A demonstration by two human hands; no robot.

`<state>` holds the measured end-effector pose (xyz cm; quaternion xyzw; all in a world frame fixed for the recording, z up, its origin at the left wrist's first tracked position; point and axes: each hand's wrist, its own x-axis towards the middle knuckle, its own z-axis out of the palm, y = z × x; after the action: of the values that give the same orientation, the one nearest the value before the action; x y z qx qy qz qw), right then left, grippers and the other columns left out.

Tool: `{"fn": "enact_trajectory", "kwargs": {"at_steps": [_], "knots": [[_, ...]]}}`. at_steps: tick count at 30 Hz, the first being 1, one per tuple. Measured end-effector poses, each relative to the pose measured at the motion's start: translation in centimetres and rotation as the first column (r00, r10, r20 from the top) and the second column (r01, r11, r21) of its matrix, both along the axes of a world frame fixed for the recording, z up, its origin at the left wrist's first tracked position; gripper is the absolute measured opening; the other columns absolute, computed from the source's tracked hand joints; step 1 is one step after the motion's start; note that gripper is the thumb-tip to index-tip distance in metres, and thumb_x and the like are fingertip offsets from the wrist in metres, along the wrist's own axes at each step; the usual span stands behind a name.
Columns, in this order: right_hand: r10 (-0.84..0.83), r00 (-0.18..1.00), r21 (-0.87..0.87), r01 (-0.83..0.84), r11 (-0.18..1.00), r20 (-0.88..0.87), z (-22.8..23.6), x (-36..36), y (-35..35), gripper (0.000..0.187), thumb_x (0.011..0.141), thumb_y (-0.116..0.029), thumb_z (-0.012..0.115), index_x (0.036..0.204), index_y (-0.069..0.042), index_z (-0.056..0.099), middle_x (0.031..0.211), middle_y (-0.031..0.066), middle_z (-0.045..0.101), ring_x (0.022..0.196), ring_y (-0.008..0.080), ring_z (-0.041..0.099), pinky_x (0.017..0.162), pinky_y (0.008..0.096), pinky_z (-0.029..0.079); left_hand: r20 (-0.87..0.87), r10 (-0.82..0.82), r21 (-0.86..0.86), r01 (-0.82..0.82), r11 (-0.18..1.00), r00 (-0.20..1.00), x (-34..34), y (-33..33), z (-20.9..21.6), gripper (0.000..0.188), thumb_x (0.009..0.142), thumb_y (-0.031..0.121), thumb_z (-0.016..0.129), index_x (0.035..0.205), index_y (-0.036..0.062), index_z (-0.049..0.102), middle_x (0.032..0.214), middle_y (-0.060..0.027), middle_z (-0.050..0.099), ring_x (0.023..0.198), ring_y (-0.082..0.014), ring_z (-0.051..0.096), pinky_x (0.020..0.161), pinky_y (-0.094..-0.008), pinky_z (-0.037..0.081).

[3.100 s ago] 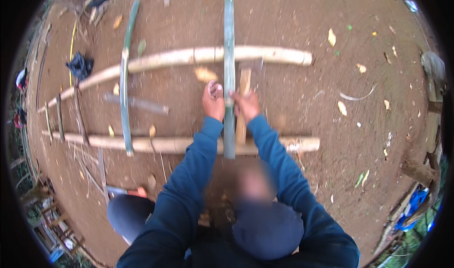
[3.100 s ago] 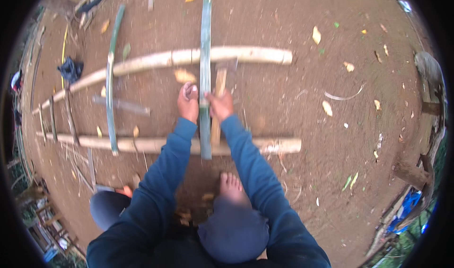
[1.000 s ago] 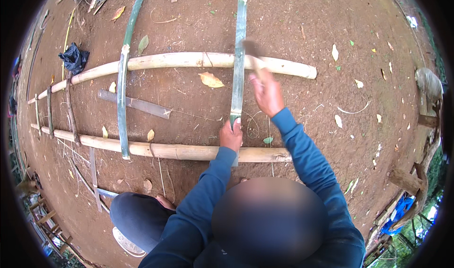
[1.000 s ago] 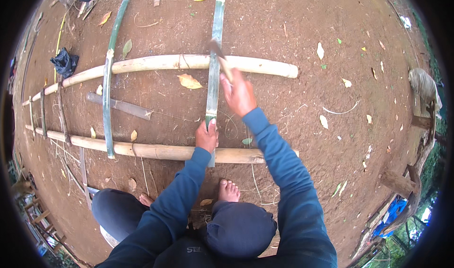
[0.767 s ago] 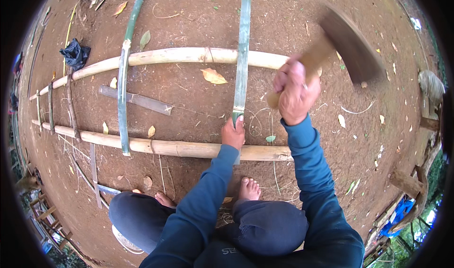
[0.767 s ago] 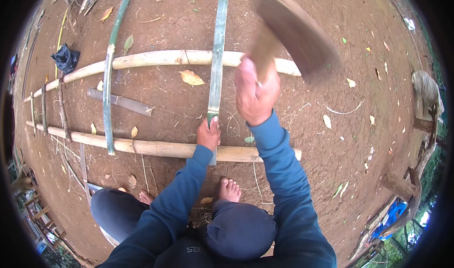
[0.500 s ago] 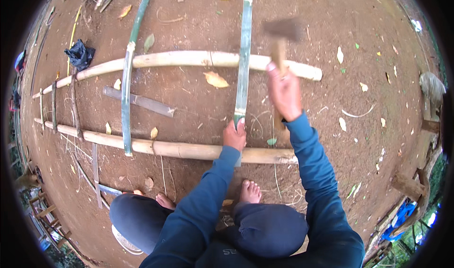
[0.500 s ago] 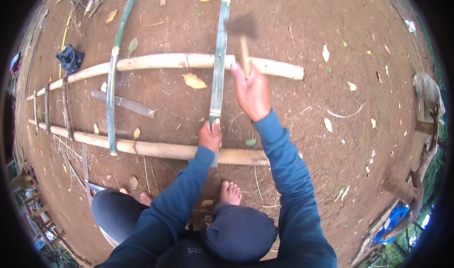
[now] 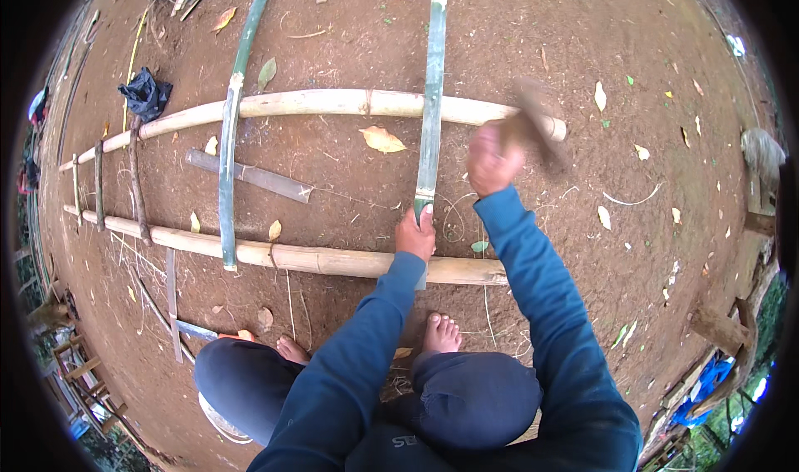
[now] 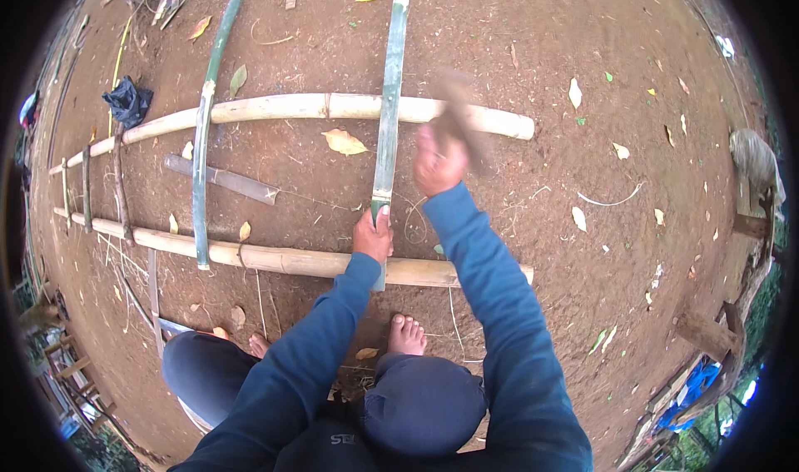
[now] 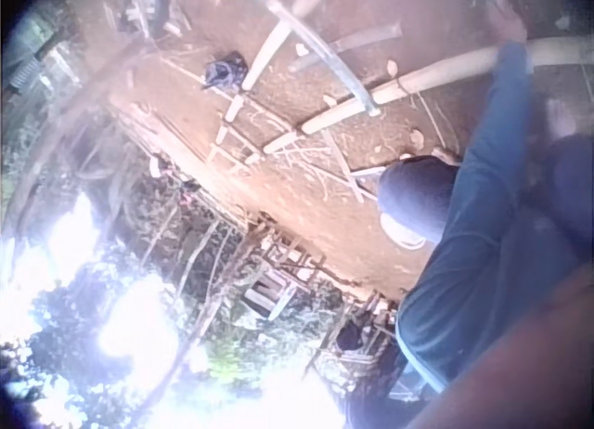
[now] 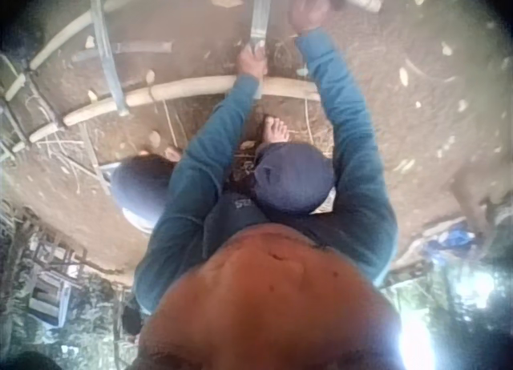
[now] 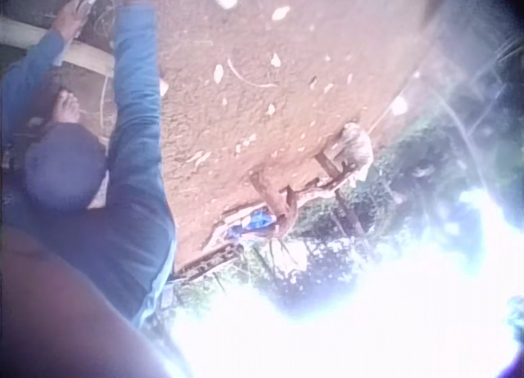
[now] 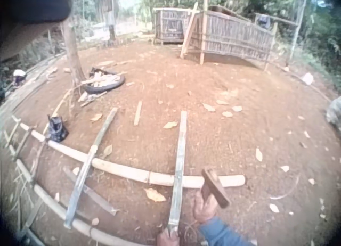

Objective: The person assembles a bamboo structure by placing bamboo poles on the ground and securing them with nails. They use a hammer to drive nails into the joints and occasionally reach into a bucket to retrieve more nails.

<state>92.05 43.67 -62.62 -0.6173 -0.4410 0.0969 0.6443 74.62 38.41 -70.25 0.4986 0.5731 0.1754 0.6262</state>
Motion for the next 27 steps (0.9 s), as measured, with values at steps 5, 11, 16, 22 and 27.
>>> {"fn": "enact_trajectory", "kwargs": {"at_steps": [5,11,16,22,27], "knots": [[0.106,0.994,-0.614,-0.1,0.783,-0.026,0.8,1.3,0.5,0.041,0.094,-0.036,0.047,0.081,0.003,0.053,0.058,0.0144,0.052,0.051,0.0276,0.053,0.046,0.0388,0.041,-0.049,0.033,0.026,-0.032,0.999,0.998,-0.5,0.9,0.6,0.027,0.092,0.026,0.052,0.084,0.0011,0.052,0.051,-0.009,0.05,0.039,-0.0189,0.054,0.037,-0.0345,0.041],[0.05,0.98,-0.531,0.06,0.845,0.191,-2.7,0.9,-0.5,0.046,0.095,-0.04,0.043,0.079,0.002,0.053,0.066,0.0276,0.055,0.068,0.0438,0.058,0.055,0.0453,0.044,-0.05,0.006,0.018,-0.005,1.0,0.999,-0.4,-0.1,-0.2,0.025,0.094,0.026,0.049,0.085,0.0032,0.05,0.05,-0.0033,0.047,0.036,-0.0129,0.047,0.033,-0.0294,0.038],[0.016,0.994,-0.508,0.039,0.861,0.105,-2.6,-0.6,-0.9,0.054,0.095,-0.046,0.037,0.089,0.005,0.057,0.064,0.0178,0.057,0.057,0.0279,0.056,0.053,0.0414,0.044,-0.035,-0.008,0.098,0.011,0.995,0.999,-0.5,0.3,-0.6,0.025,0.094,0.026,0.049,0.085,0.0029,0.05,0.051,-0.0041,0.047,0.036,-0.0131,0.048,0.033,-0.03,0.038],[-0.062,0.874,-0.685,-0.332,0.648,-0.482,0.7,0.0,-2.6,0.05,0.09,-0.051,0.048,0.072,-0.005,0.052,0.05,-0.0013,0.04,0.035,0.0083,0.037,0.031,0.0263,0.03,-0.006,0.008,0.022,-0.008,1.0,1.0,-0.7,0.8,0.0,0.031,0.094,0.032,0.048,0.082,0.0037,0.048,0.053,-0.0046,0.048,0.038,-0.0136,0.049,0.033,-0.03,0.038],[-0.169,0.742,-0.568,-0.326,0.756,-0.649,2.6,-6.9,-13.2,0.035,0.09,-0.038,0.056,0.072,-0.009,0.047,0.048,-0.0053,0.036,0.034,0.0049,0.033,0.031,0.0226,0.029,0.045,-0.264,-0.02,0.265,0.964,0.963,-3.2,3.6,-3.3,0.042,0.093,0.044,0.045,0.091,0.0034,0.054,0.066,-0.009,0.058,0.054,-0.0191,0.057,0.053,-0.0339,0.047]]}}
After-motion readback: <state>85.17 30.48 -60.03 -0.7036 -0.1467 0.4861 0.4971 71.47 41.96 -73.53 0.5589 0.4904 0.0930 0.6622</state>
